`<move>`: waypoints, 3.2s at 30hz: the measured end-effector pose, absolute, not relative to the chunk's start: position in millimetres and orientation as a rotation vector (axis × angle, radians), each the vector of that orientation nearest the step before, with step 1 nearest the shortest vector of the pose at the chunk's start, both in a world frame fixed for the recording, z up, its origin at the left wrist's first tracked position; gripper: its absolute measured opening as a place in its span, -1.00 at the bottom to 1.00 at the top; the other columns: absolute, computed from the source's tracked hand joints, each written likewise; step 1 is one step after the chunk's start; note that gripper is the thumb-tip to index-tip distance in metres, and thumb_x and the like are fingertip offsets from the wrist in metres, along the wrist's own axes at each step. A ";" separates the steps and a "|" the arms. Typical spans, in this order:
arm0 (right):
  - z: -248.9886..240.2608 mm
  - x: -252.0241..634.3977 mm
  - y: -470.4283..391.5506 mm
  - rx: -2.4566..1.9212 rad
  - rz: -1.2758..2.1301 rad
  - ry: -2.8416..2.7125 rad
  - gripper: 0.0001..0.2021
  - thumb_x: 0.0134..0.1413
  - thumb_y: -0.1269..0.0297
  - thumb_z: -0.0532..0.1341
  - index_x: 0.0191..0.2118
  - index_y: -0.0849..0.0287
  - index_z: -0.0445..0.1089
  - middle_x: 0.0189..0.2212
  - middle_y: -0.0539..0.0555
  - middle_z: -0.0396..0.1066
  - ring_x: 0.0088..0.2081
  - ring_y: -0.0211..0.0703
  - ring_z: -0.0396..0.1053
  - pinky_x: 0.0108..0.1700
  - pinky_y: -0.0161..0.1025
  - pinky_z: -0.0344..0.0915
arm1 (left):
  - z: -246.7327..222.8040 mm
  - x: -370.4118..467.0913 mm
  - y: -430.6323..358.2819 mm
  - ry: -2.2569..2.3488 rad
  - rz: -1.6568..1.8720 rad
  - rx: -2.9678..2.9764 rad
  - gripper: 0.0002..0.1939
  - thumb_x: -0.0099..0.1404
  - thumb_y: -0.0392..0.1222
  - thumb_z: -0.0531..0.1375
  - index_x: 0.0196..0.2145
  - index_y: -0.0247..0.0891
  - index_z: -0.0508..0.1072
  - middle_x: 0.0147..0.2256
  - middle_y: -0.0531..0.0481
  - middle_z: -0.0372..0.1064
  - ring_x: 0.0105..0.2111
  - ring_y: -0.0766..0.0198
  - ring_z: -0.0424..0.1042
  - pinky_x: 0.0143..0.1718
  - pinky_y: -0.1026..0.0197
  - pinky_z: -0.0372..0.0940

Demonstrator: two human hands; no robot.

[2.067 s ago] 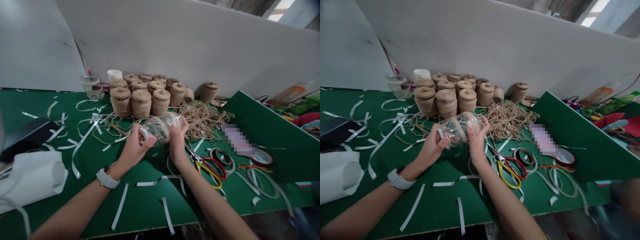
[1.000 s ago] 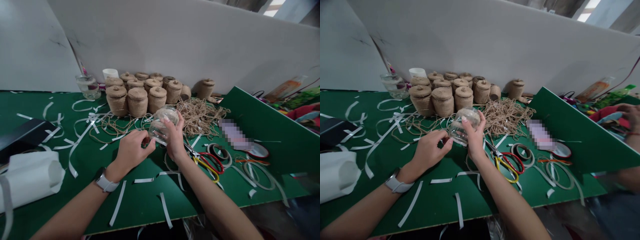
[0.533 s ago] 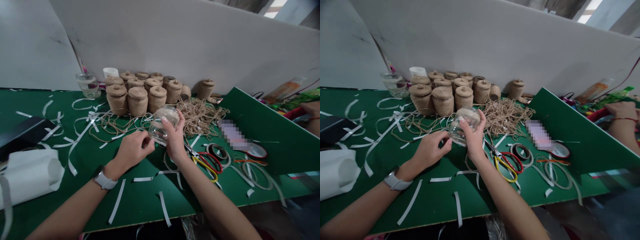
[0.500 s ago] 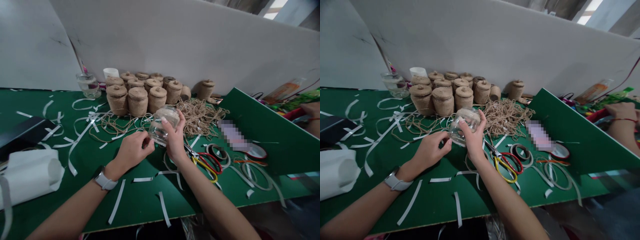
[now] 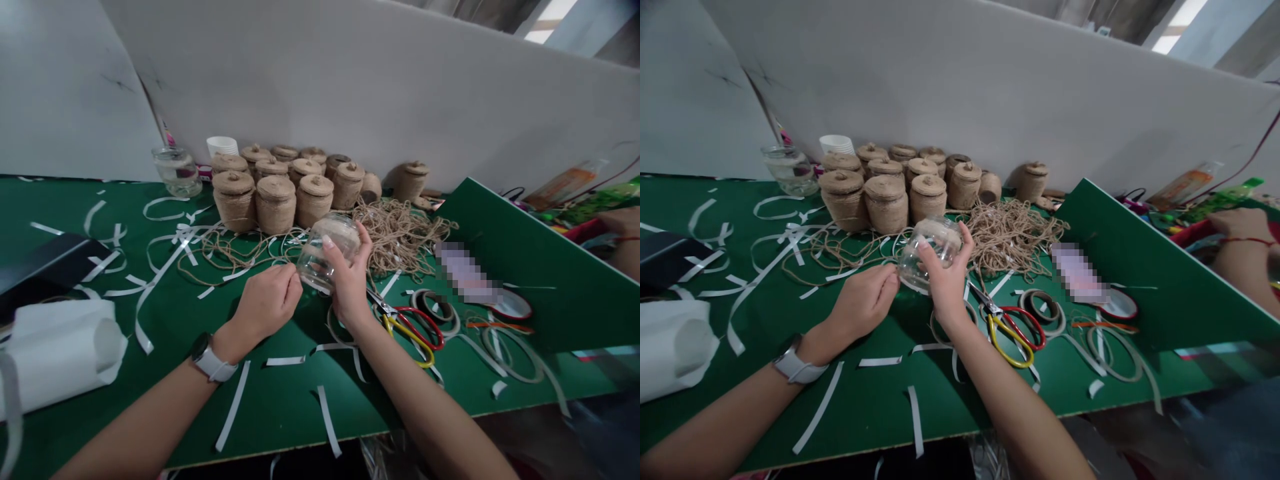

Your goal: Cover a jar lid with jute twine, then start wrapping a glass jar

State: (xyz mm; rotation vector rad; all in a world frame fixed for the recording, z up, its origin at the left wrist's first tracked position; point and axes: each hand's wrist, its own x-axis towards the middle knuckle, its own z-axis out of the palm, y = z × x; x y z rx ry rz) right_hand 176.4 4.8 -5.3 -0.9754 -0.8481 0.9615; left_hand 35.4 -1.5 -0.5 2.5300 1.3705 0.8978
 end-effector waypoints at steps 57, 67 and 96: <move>1.5 174.3 -4.3 -0.934 0.667 -1.005 -0.24 0.00 0.06 0.30 0.26 -0.10 -0.09 0.15 0.09 0.20 0.13 -0.04 0.31 0.20 0.07 0.23 | 15.5 51.2 -14.5 0.858 0.729 0.908 -0.80 0.16 -0.19 0.02 -0.58 -0.21 0.13 -0.64 0.17 0.01 -0.68 0.43 0.08 -0.65 0.35 0.02; 2.0 176.2 -1.1 -0.900 0.789 -0.841 -0.23 0.02 0.01 0.27 0.28 -0.13 -0.13 0.10 0.10 0.24 0.11 -0.02 0.33 0.11 0.10 0.32 | 17.9 50.5 -15.0 0.760 0.801 0.860 -0.79 0.21 -0.14 0.09 -0.54 -0.24 0.29 -0.66 0.17 0.08 -0.66 0.41 0.12 -0.56 0.29 0.14; 2.9 178.1 -2.8 -0.887 0.759 -0.852 -0.24 0.02 0.02 0.26 0.28 -0.17 -0.13 0.10 0.09 0.26 0.13 -0.03 0.32 0.08 0.08 0.35 | 17.0 47.2 -12.0 0.823 0.963 1.030 -0.73 0.14 -0.14 0.29 -0.55 -0.25 0.29 -0.69 0.21 0.11 -0.66 0.46 0.13 -0.57 0.34 0.07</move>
